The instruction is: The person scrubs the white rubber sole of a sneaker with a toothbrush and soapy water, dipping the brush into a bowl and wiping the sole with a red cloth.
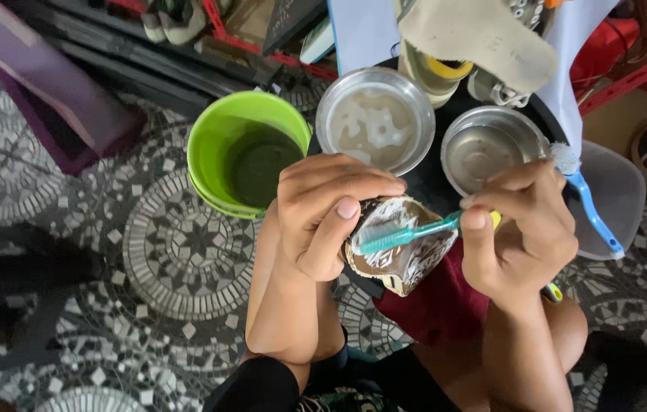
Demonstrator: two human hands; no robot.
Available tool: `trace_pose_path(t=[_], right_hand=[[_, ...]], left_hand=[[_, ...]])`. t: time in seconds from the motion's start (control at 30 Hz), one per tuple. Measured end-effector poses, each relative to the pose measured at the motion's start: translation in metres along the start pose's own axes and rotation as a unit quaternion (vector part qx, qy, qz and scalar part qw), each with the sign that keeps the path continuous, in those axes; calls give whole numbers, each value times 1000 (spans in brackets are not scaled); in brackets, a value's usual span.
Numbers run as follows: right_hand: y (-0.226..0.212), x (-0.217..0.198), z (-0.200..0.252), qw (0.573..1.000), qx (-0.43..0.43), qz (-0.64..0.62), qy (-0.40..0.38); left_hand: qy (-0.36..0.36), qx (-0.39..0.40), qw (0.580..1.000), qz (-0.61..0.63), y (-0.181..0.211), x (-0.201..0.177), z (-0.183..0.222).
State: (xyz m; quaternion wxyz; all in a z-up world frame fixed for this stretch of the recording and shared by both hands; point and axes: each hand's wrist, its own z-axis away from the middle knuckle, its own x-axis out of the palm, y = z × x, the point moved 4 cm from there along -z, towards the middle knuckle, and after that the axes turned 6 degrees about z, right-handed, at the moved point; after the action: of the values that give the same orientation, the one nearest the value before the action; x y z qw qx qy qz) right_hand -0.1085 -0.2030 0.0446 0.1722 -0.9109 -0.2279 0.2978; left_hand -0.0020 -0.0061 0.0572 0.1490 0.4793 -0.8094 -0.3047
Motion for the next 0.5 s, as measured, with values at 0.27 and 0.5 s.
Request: trace_pose_path(t=[0.27, 0.5], right_hand=[[30, -44, -2, 998, 13, 34, 49], [50, -72, 13, 985, 10, 115, 128]], left_hand=[[-106, 50, 992, 34, 6, 28, -37], [-197, 57, 977, 63, -4, 66, -64]])
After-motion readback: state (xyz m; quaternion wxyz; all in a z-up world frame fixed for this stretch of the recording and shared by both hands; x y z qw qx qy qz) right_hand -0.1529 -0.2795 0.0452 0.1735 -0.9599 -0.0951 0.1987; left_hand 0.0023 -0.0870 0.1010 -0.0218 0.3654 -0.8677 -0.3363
